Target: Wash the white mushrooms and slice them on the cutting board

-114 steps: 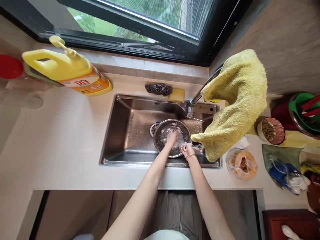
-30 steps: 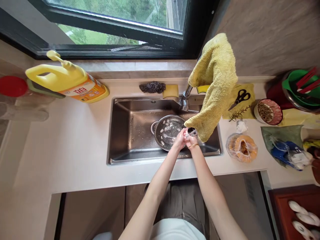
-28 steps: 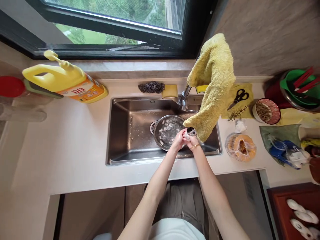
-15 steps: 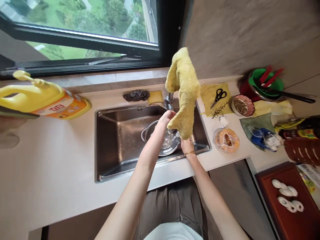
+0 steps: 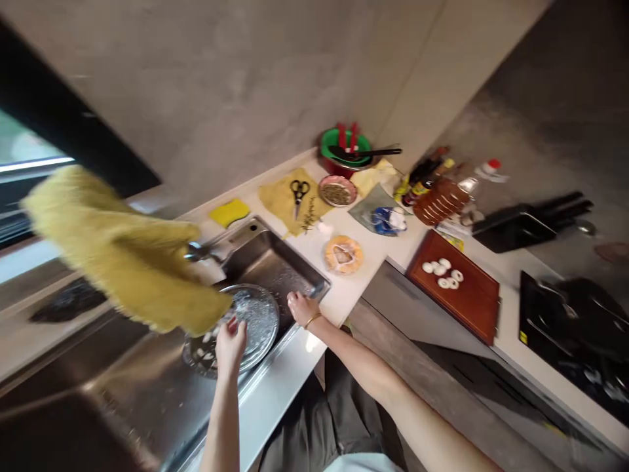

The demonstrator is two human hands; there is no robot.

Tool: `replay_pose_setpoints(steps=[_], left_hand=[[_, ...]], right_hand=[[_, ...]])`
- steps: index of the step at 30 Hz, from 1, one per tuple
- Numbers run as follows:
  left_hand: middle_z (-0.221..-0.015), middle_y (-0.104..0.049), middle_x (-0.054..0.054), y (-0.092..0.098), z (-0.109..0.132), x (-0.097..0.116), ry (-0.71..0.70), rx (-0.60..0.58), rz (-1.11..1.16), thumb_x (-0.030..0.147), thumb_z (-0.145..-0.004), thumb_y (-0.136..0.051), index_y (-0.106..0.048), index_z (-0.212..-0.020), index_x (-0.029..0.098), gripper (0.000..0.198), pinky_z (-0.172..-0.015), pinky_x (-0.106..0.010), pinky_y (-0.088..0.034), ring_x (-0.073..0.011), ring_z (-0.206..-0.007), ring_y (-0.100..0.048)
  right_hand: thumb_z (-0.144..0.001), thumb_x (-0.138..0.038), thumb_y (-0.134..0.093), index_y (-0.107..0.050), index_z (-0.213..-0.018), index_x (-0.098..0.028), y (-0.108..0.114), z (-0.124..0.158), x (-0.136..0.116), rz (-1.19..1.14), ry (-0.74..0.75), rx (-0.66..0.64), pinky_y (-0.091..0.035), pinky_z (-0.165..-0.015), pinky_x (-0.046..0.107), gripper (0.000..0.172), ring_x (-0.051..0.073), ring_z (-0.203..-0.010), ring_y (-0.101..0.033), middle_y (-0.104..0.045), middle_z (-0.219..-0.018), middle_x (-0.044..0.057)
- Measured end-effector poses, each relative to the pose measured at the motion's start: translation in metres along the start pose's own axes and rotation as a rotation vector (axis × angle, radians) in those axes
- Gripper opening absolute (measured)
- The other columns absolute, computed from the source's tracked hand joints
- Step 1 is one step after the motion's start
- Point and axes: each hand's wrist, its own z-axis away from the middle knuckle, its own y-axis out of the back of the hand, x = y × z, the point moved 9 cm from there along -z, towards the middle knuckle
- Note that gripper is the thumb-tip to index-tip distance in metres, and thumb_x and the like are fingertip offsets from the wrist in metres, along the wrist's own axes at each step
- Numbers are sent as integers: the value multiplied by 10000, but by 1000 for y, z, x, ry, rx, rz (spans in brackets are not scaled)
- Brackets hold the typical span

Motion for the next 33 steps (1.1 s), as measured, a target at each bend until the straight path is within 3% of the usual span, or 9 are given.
replay_pose_setpoints(steps=[5, 9, 12, 15, 18, 21, 25, 29, 33], left_hand=[[-1087, -643, -125, -94, 96, 70, -347, -236, 76, 409, -789, -484, -604, -1056, 164, 382, -943, -437, -432, -278, -1051, -583], [-1102, -623, -101, -185, 186, 186, -693, -455, 143, 346, -866, -431, -577, -1096, 191, 314, -935, -412, -446, -237, -1062, -567], [-1131, -607, -109, -261, 240, 265, -908, -555, 104, 311, -886, -417, -555, -1133, 189, 308, -958, -415, -434, -229, -1098, -545], [-1339, -471, -149, -345, 284, 319, -1053, -549, -9, 403, -857, -489, -432, -1304, 190, 498, -1024, -481, -363, -275, -1260, -422], [-1504, -180, -213, -428, 321, 348, -1118, -499, -191, 580, -715, -610, -228, -1435, 152, 920, -1073, -583, -213, -363, -1387, -170], [-1518, -24, -245, -490, 343, 360, -1104, -436, -307, 644, -642, -635, -174, -1454, 116, 1073, -1069, -632, -118, -410, -1393, -9], [-1531, 8, -204, -532, 367, 368, -1139, -462, -329, 594, -658, -657, -187, -1457, 145, 1030, -1076, -610, -152, -400, -1393, 44], [-1542, -57, -145, -543, 385, 378, -1221, -531, -366, 571, -682, -652, -257, -1443, 228, 923, -1092, -605, -109, -386, -1400, 11], [-1534, -102, -150, -520, 360, 389, -1121, -398, -347, 538, -824, -489, -183, -1464, 194, 789, -1097, -608, -24, -337, -1412, -34]], right_hand=[[-899, -261, -423, -418, -1212, -168, 64, 46, 104, -171, -224, 270, -492, -716, 273, 326, 169, -863, -609, -612, -1050, 79], [-885, -334, -408, -434, -1149, -157, 156, 134, 254, -341, -506, 612, -476, -634, 284, 319, 161, -661, -580, -609, -868, 56], [-869, -368, -407, -461, -1094, -145, 227, 208, 377, -223, -672, 816, -469, -743, 339, 321, 202, -805, -580, -591, -957, 111], [-861, -334, -375, -482, -1062, -132, 270, 259, 486, -95, -769, 911, -421, -865, 405, 305, 247, -978, -530, -557, -1057, 168], [-866, -340, -348, -494, -1089, -109, 279, 276, 564, -95, -815, 898, -409, -882, 427, 352, 260, -1005, -510, -553, -1071, 186], [-874, -425, -346, -460, -1220, -94, 267, 271, 597, -154, -803, 807, -406, -899, 447, 493, 272, -1067, -498, -547, -1146, 194], [-892, -492, -304, -344, -1379, -153, 249, 259, 596, -222, -749, 640, -308, -1012, 511, 595, 268, -1266, -386, -450, -1364, 163], [-917, -464, -235, -376, -1378, -213, 251, 272, 603, -213, -754, 566, -103, -1075, 599, 543, 255, -1359, -276, -389, -1441, 98], [-892, -466, -257, -393, -1375, -112, 268, 316, 644, -177, -903, 669, -138, -1079, 588, 614, 296, -1361, -272, -389, -1430, 161]])
